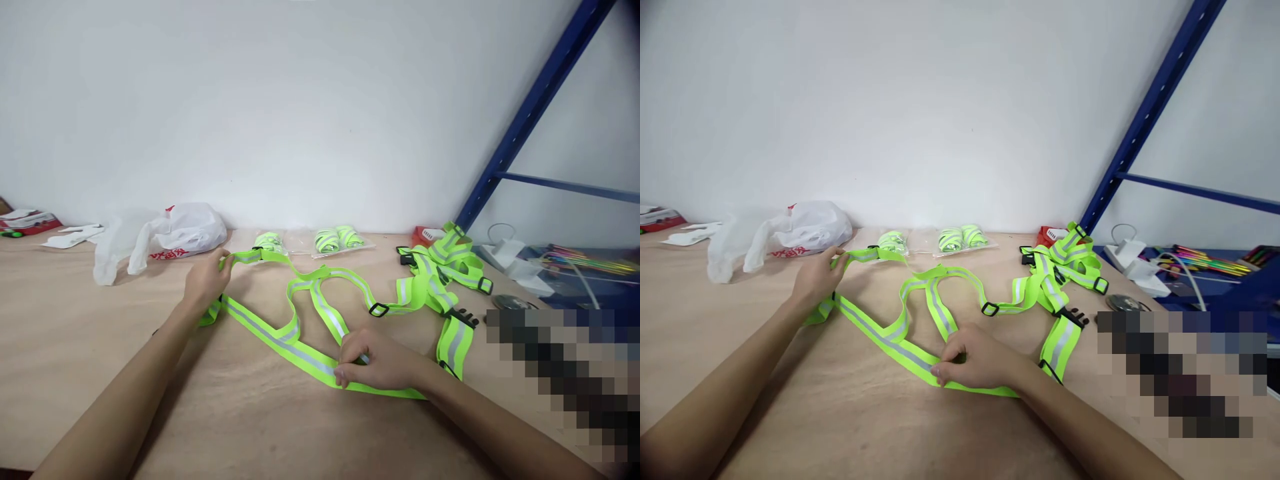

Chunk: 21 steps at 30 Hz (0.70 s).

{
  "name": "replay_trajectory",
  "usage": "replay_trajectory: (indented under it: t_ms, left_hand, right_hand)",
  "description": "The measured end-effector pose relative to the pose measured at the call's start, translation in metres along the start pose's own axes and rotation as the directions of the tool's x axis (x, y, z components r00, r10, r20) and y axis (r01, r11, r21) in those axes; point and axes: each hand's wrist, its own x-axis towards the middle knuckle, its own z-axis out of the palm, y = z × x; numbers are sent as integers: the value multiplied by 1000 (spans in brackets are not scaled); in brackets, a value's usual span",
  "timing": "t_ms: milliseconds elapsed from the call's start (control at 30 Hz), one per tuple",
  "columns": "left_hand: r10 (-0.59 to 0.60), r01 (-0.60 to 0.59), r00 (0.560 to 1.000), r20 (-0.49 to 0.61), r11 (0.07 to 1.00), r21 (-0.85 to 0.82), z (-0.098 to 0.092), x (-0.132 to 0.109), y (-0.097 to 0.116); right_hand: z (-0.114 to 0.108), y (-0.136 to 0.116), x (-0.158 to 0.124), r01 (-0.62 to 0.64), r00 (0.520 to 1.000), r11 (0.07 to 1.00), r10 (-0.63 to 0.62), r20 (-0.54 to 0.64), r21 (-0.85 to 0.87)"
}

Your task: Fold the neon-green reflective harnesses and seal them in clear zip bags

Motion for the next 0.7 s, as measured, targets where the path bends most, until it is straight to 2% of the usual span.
replay_trajectory:
  t_ms: [100, 167, 267, 400, 500, 600, 633, 700]
  left_hand:
    - [-62, 62, 998, -6, 996, -62, -5, 4, -8]
    - [-119, 117, 993, -2, 980, -163, -8, 7, -15]
    - [-195, 195, 980, 29, 935, -295, -10, 10, -26]
    - [-236, 224, 971, 25, 872, -436, -13, 12, -38]
    - [-284, 255, 957, 63, 716, -650, -22, 14, -47]
    - [-217, 300, 951, 220, 485, -822, -37, 17, -62]
    - [-186, 325, 945, 268, 442, -836, -42, 18, -69]
    - [-186, 377, 926, 328, 436, -817, -50, 20, -84]
  right_hand:
    - [-3, -5, 0, -85, 988, 992, 72, 137, 95]
    - [-5, -9, 1, -157, 975, 982, 137, 177, 105]
    - [-6, -12, 2, -209, 964, 977, 202, 173, 29]
    - [-6, -10, 3, -193, 969, 973, 209, 132, -123]
    - [-7, -6, 3, -195, 969, 945, 226, 95, -261]
    - [-10, 2, 4, -241, 961, 890, 273, 31, -387]
    - [-12, 5, 5, -260, 958, 871, 286, 0, -417]
    - [-15, 12, 6, -292, 952, 842, 301, -55, -453]
